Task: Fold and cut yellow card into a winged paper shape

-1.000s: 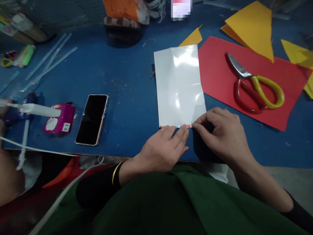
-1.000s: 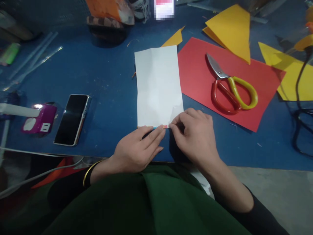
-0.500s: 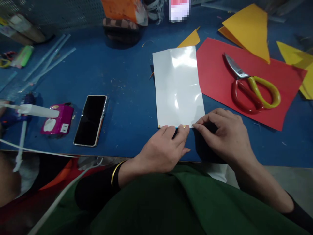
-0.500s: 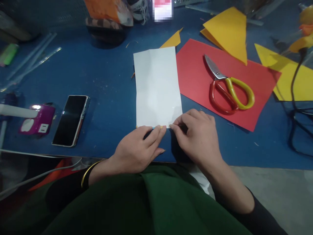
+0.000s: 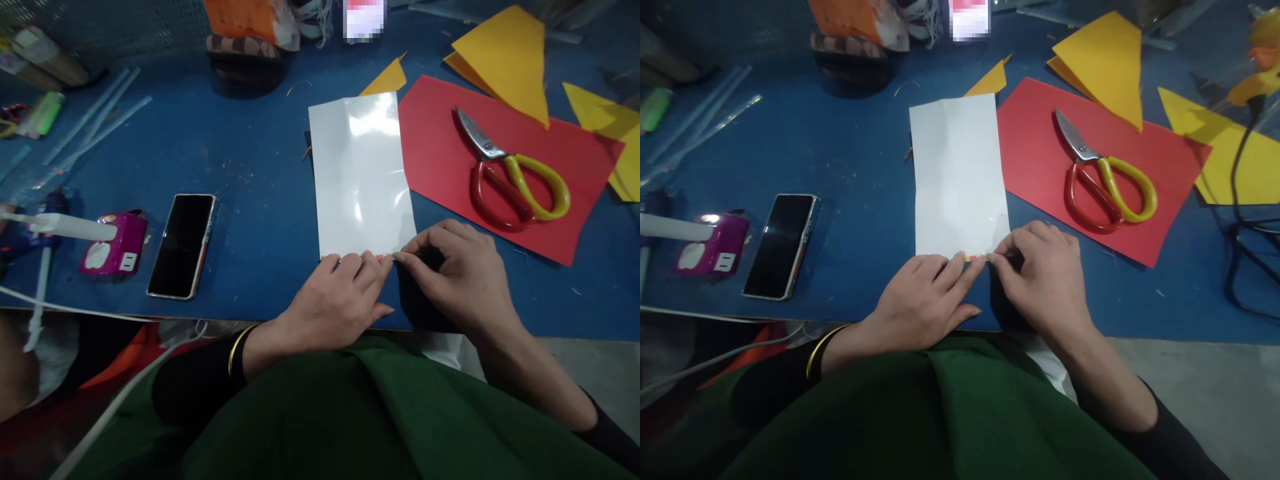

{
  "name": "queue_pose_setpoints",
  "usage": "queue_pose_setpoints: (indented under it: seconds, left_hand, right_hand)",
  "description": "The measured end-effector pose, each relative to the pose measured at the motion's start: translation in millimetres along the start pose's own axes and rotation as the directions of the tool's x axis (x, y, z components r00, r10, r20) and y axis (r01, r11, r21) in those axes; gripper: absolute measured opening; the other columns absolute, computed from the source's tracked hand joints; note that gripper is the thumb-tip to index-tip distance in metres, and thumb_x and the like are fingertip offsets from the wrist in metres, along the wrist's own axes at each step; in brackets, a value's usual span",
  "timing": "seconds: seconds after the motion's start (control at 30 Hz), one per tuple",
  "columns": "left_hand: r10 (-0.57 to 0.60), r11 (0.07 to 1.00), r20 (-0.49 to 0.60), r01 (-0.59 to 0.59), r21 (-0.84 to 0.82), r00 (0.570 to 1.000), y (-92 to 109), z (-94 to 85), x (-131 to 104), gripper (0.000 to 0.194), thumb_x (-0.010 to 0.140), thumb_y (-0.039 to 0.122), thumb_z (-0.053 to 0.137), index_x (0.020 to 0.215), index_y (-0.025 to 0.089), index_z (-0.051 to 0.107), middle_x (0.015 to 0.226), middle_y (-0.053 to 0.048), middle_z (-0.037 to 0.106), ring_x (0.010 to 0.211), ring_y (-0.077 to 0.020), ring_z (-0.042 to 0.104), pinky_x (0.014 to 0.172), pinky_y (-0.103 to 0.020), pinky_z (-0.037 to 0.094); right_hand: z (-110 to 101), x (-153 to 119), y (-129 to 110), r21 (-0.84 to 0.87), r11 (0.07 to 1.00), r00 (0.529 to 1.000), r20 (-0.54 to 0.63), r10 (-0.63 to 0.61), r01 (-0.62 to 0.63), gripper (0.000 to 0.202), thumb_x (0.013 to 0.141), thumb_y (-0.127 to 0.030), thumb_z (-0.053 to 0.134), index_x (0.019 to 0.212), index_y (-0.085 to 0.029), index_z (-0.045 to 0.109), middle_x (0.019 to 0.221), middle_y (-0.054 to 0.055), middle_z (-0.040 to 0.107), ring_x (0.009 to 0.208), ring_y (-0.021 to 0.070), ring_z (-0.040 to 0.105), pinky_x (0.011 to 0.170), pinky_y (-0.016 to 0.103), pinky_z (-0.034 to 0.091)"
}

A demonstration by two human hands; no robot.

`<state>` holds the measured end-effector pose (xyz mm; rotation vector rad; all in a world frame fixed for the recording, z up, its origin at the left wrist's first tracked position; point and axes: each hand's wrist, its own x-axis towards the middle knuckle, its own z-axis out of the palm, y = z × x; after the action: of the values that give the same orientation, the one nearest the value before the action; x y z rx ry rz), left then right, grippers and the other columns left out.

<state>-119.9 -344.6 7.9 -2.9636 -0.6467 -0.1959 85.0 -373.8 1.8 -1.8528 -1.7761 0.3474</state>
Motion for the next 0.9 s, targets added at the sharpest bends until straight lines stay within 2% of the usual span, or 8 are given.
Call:
queue_pose_setpoints:
  seconds: [0.4, 0.7, 0.9]
  left_hand:
    - [-0.006, 1.000, -0.003, 0.006, -0.014, 1.000, -1, -1.2, 0, 0.059, 0.104, 0.045, 0.040, 0.143, 0.003, 0.049, 0.127, -0.016, 0.063, 0.095, -0.0260, 0.056, 0.077, -0.039, 0.043]
    - [-0.009, 1.000, 0.003, 0.009, -0.014, 1.000, -1, -0.3, -1, 0.057, 0.104, 0.044, 0.039, 0.144, 0.004, 0.048, 0.129, -0.016, 0.062, 0.095, -0.0254, 0.055, 0.078, -0.039, 0.043]
    - [-0.021, 1.000, -0.023, 0.021, -0.006, 1.000, 0, -1.0, 1, 0.054, 0.103, 0.042, 0.042, 0.141, 0.005, 0.051, 0.127, -0.016, 0.063, 0.094, -0.0250, 0.056, 0.077, -0.039, 0.043]
  right_hand:
    - [-1, -6, 4, 0.013, 0.998, 0.995, -0.076, 0.060, -0.059, 0.016, 0.084, -0.032, 0.067, 0.073, -0.022, 0.064, 0.079, 0.003, 0.064, 0.074, 0.0215, 0.058, 0.067, 0.037, 0.040]
    - [-9, -3, 16, 0.025, 1.000, 1.000, -0.013, 0.017, -0.016, 0.010, 0.086, -0.029, 0.064, 0.079, -0.023, 0.067, 0.081, 0.003, 0.065, 0.076, 0.0217, 0.061, 0.069, 0.039, 0.044]
    - [-18, -4, 24, 0.149, 0.989, 0.999, 0.037, -0.033, 0.027, 0.016, 0.094, -0.027, 0.055, 0.086, -0.025, 0.068, 0.084, 0.004, 0.068, 0.080, 0.0209, 0.064, 0.073, 0.039, 0.050]
